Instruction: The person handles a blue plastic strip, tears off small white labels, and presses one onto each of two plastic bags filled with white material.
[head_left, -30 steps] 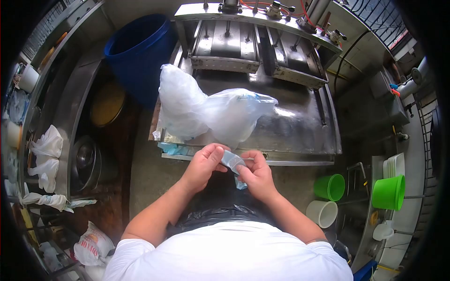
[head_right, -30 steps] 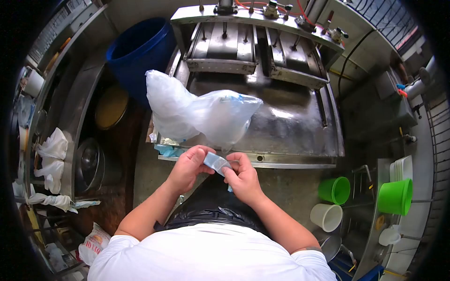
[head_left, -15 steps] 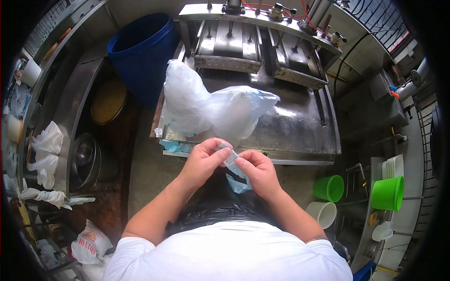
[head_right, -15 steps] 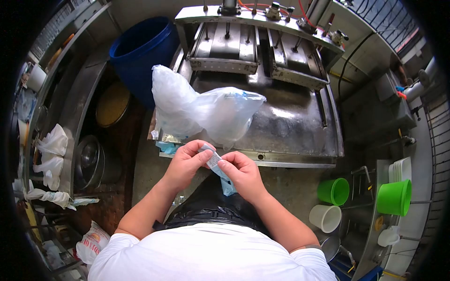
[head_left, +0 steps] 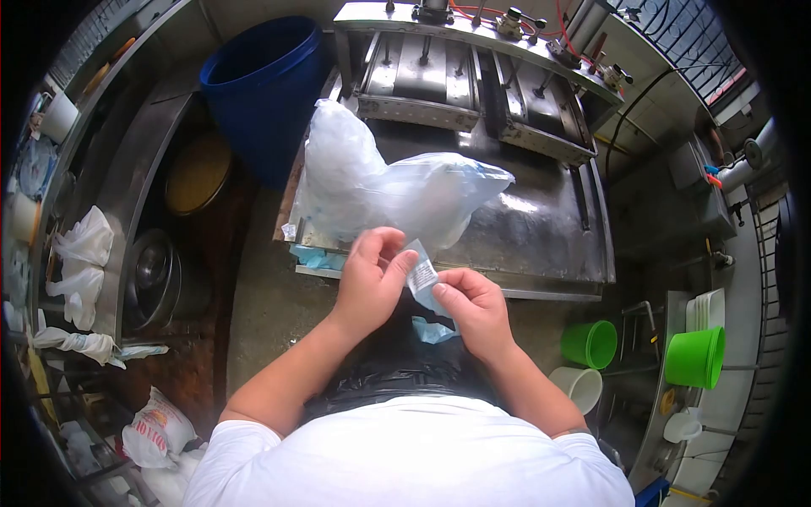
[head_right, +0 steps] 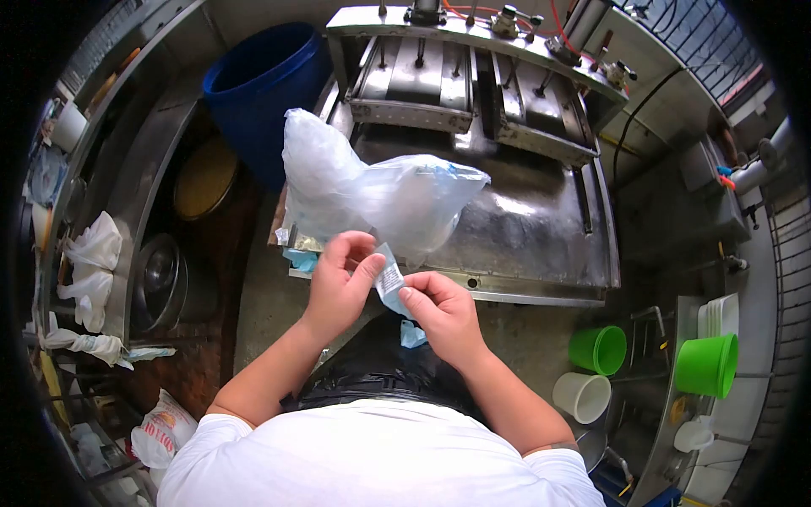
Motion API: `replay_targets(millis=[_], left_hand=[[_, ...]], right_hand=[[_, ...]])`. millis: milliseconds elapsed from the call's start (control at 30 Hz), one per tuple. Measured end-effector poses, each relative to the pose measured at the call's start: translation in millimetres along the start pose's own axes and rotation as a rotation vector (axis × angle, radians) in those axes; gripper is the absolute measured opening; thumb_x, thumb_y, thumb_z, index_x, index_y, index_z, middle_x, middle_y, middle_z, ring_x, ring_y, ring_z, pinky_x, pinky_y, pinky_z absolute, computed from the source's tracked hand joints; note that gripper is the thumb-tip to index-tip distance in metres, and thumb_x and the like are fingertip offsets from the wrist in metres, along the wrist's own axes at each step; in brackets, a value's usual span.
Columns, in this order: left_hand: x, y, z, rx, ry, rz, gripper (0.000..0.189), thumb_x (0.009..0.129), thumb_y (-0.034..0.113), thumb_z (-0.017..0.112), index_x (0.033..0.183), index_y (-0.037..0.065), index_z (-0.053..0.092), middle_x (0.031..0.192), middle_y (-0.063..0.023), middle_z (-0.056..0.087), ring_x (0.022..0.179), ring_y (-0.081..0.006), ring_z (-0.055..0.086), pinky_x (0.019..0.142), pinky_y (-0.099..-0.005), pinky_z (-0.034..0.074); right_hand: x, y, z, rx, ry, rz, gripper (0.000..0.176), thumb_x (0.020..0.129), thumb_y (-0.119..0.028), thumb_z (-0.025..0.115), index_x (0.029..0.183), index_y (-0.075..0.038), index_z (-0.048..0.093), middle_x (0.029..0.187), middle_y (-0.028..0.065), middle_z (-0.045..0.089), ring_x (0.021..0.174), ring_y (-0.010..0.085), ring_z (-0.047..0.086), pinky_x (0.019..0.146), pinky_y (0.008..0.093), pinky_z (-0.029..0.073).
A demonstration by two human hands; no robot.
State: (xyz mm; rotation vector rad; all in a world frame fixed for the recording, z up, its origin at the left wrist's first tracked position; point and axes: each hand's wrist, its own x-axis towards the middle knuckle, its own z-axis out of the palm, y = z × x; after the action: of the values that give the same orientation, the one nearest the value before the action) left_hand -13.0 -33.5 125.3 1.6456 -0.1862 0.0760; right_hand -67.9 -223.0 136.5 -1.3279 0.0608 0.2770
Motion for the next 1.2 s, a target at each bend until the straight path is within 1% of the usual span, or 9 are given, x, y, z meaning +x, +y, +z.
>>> replay_targets(millis=[33,67,100,167,300,400,500,1067,1200], left_hand=[[-1.1,2.4,1.1,0.383,0.197,0.336,0.011,0.096,0.008,0.075,0.102,0.002,0.068,0.092,-0.0064,0.066,0.084,-0.0215,0.063,0.080,-0.0341,0.051],[-1.5,5.2,-4.6,0.506,0.221,0.503,0.017,0.089,0.003,0.078,0.101,0.002,0.067,0.094,-0.0125,0.065,0.083,-0.0316,0.063,0.080,-0.0395,0.052],[-3.1,12.0,-5.9,0.505,0.220,0.504,0.017,0.089,0.003,0.078,0.101,0.002,0.067,0.094,-0.0125,0.065,0.083,-0.0316,0.063,0.080,-0.0395,0.052],[-10.2,26.0,-7.7,0.479,0.016,0.628,0.019,0.089,0.001,0.078,0.104,0.002,0.067,0.096,-0.0137,0.067,0.084,-0.0328,0.064,0.077,-0.0410,0.053],[-11.9,25.9,-2.1,0.416,-0.074,0.617,0.025,0.088,0.000,0.078,0.110,0.001,0.068,0.101,-0.0151,0.069,0.089,-0.0335,0.067,0.078,-0.0420,0.055],[-10.7,26.6,-6.5,0.411,-0.121,0.601,0.027,0.087,0.001,0.080,0.112,0.001,0.069,0.105,-0.0155,0.071,0.092,-0.0340,0.068,0.081,-0.0419,0.056],[-11.4,25.4,-8.4,0.412,-0.140,0.601,0.027,0.086,0.002,0.081,0.111,0.001,0.070,0.105,-0.0155,0.072,0.092,-0.0339,0.069,0.081,-0.0412,0.057],[-15.0,18.9,-3.0,0.289,-0.179,0.480,0.012,0.092,0.001,0.076,0.103,0.000,0.074,0.097,-0.0140,0.076,0.084,-0.0277,0.072,0.075,-0.0352,0.058],[-17.1,17.5,-2.6,0.260,-0.138,0.360,0.009,0.096,0.004,0.074,0.103,0.000,0.073,0.093,-0.0130,0.074,0.078,-0.0229,0.070,0.071,-0.0325,0.055]], right_hand=[[0.7,-1.7,1.1,-0.024,0.046,-0.024,0.019,0.104,-0.011,0.068,0.116,0.002,0.072,0.100,-0.0008,0.072,0.088,0.0044,0.061,0.078,0.0223,0.050],[1.6,-3.4,2.2,-0.048,0.094,-0.048,0.019,0.104,-0.011,0.068,0.116,0.003,0.072,0.100,-0.0004,0.072,0.089,0.0045,0.062,0.079,0.0225,0.050],[2.5,-5.2,3.6,-0.048,0.096,-0.050,0.019,0.104,-0.011,0.068,0.116,0.003,0.072,0.100,-0.0004,0.072,0.089,0.0045,0.062,0.079,0.0225,0.050],[2.8,-7.3,6.3,-0.047,0.143,-0.098,0.019,0.105,-0.011,0.067,0.118,0.002,0.073,0.101,-0.0005,0.073,0.089,0.0046,0.062,0.080,0.0222,0.050],[3.5,-4.3,7.1,-0.117,0.105,-0.115,0.019,0.105,-0.008,0.065,0.118,0.003,0.073,0.103,0.0009,0.073,0.091,0.0064,0.063,0.082,0.0233,0.051],[1.7,-8.7,8.4,-0.337,0.037,-0.284,0.019,0.102,-0.001,0.062,0.118,0.004,0.071,0.106,0.0066,0.070,0.096,0.0132,0.065,0.085,0.0271,0.052],[2.1,-7.5,6.2,-0.358,0.033,-0.355,0.017,0.101,0.000,0.064,0.116,0.003,0.072,0.104,0.0074,0.071,0.094,0.0146,0.066,0.085,0.0274,0.052],[-5.4,-6.4,3.0,-0.520,0.098,-0.491,0.012,0.097,0.000,0.069,0.108,0.004,0.072,0.094,0.0108,0.070,0.083,0.0197,0.066,0.075,0.0304,0.053],[-8.7,-7.7,3.9,-0.546,0.122,-0.454,0.011,0.097,-0.002,0.068,0.106,0.003,0.072,0.093,0.0114,0.070,0.082,0.0196,0.066,0.074,0.0302,0.052]])
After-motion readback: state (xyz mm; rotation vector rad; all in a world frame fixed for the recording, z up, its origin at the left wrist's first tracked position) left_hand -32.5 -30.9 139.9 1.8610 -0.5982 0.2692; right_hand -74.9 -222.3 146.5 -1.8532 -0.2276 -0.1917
